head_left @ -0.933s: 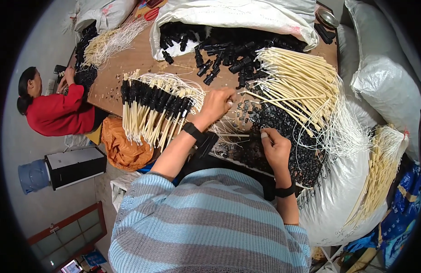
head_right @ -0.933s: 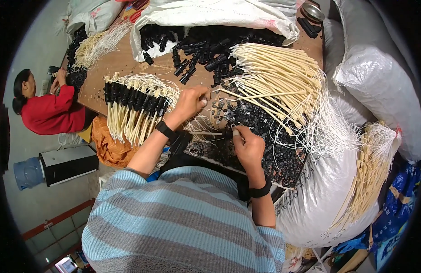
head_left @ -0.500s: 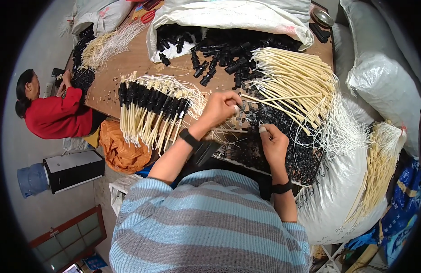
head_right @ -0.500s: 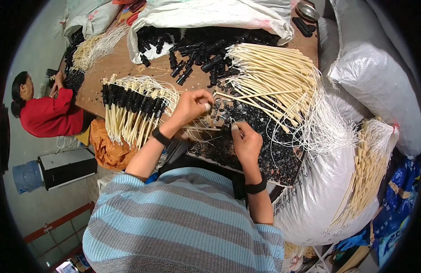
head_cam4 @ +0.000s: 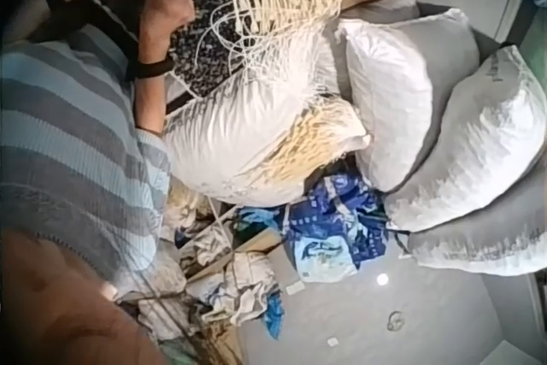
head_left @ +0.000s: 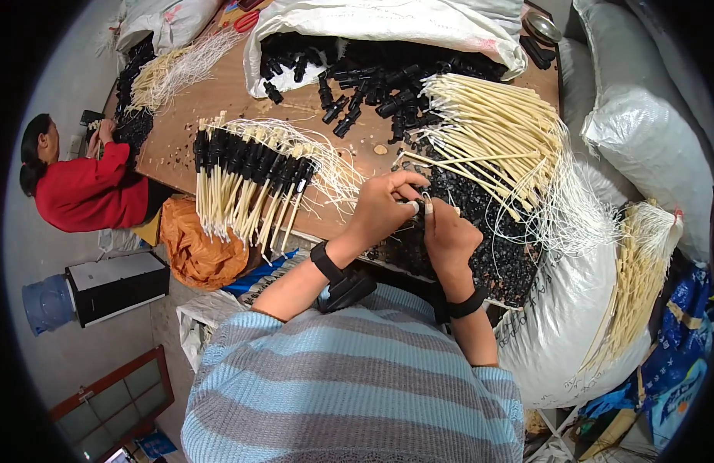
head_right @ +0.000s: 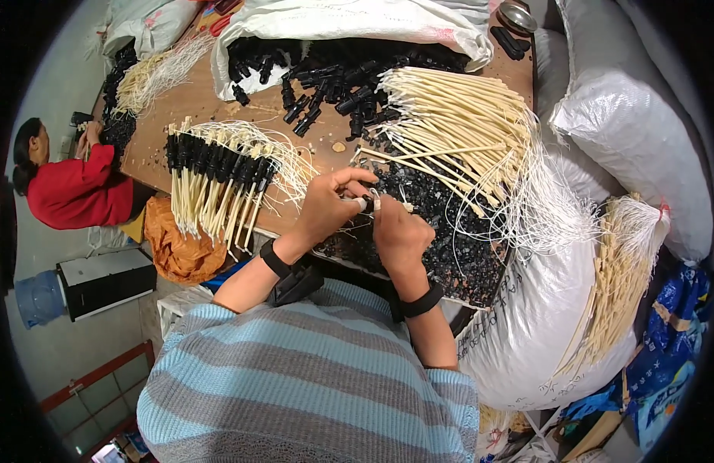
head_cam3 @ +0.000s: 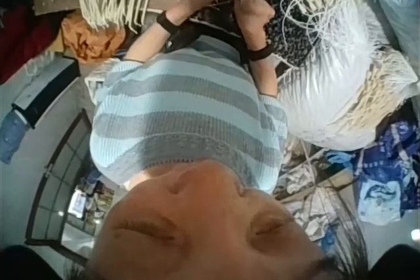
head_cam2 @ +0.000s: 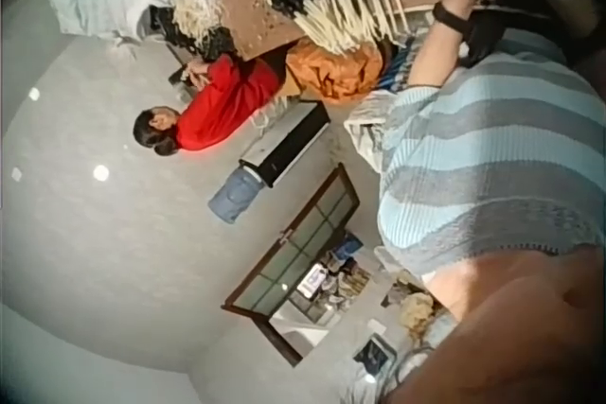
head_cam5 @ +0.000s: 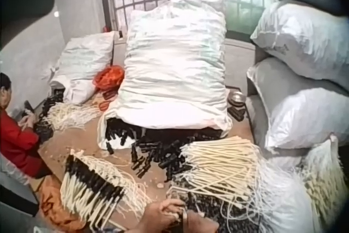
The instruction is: The person assembles components by hand, picking up a black plastic part and a white corded tube, fitting them together, and then sliding a small white ring over the connection. They repeat this process for each assembly, placing the finished pieces onto a growing pile on the table.
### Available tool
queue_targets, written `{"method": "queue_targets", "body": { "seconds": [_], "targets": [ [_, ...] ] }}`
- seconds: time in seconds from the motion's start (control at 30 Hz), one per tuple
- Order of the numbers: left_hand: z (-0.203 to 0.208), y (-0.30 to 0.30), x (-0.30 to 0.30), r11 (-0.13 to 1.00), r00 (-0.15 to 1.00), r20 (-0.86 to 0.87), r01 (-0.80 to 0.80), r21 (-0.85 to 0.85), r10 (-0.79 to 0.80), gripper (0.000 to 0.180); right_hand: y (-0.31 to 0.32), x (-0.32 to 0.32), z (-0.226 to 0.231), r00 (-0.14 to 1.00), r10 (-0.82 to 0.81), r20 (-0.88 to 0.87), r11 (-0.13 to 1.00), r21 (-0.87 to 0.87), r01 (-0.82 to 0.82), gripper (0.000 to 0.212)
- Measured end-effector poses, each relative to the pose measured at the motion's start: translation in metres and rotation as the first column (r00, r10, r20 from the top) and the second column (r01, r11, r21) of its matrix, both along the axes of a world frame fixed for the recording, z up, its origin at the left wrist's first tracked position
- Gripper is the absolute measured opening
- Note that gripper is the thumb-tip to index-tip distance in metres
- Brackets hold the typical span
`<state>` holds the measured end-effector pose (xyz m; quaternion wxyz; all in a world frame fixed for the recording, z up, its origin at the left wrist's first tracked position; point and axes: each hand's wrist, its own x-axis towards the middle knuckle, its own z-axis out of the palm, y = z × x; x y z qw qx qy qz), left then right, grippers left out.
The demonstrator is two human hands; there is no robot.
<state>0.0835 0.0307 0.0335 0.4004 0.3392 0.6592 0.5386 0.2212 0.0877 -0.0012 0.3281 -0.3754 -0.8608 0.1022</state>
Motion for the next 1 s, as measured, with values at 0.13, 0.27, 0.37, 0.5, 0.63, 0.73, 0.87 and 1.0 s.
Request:
{"method": "queue_targets", "body": {
  "seconds": [0.13,0.27,0.37,0.5,0.63,0.73,0.87,1.0],
  "targets": [
    [-0.013,-0.002,-0.009,0.995,0.920,-0.390,0.075,0.062,-0.045,0.024,-0.002,0.001,0.008,0.993,0.116,-0.024,0.992,0.047,-0.115,0.011],
    [-0.019,0.000,-0.012,0.983,0.887,-0.460,0.045,0.179,0.043,0.018,-0.005,0.005,0.010,0.969,0.192,-0.157,0.956,-0.195,-0.221,0.013],
    [-0.012,0.002,-0.019,0.963,0.816,-0.575,0.106,0.246,0.057,0.021,-0.003,0.010,0.018,0.870,-0.002,-0.493,0.609,-0.690,-0.391,0.015],
    [0.002,-0.001,-0.017,0.885,0.725,-0.672,0.400,0.238,-0.147,0.034,0.016,0.022,0.023,0.479,-0.488,-0.729,0.040,-0.567,-0.823,0.022],
    [-0.011,-0.002,-0.026,0.900,0.745,-0.595,0.428,0.079,-0.302,0.035,0.012,0.019,0.035,0.801,-0.176,-0.572,0.374,-0.792,-0.483,0.030],
    [-0.016,-0.006,-0.027,0.921,0.717,-0.646,0.385,0.057,-0.260,0.032,0.012,0.027,0.034,0.925,0.379,-0.009,0.895,-0.252,-0.368,0.033],
    [-0.016,-0.010,-0.021,0.953,0.659,-0.719,0.303,-0.018,-0.223,0.023,0.007,0.017,0.040,0.938,0.346,0.024,0.916,-0.227,-0.332,0.030],
    [0.009,-0.017,-0.008,0.927,0.409,-0.875,0.361,-0.104,-0.258,0.026,0.016,0.007,0.036,0.990,0.084,-0.111,0.568,-0.811,-0.139,0.021]
  ]
}}
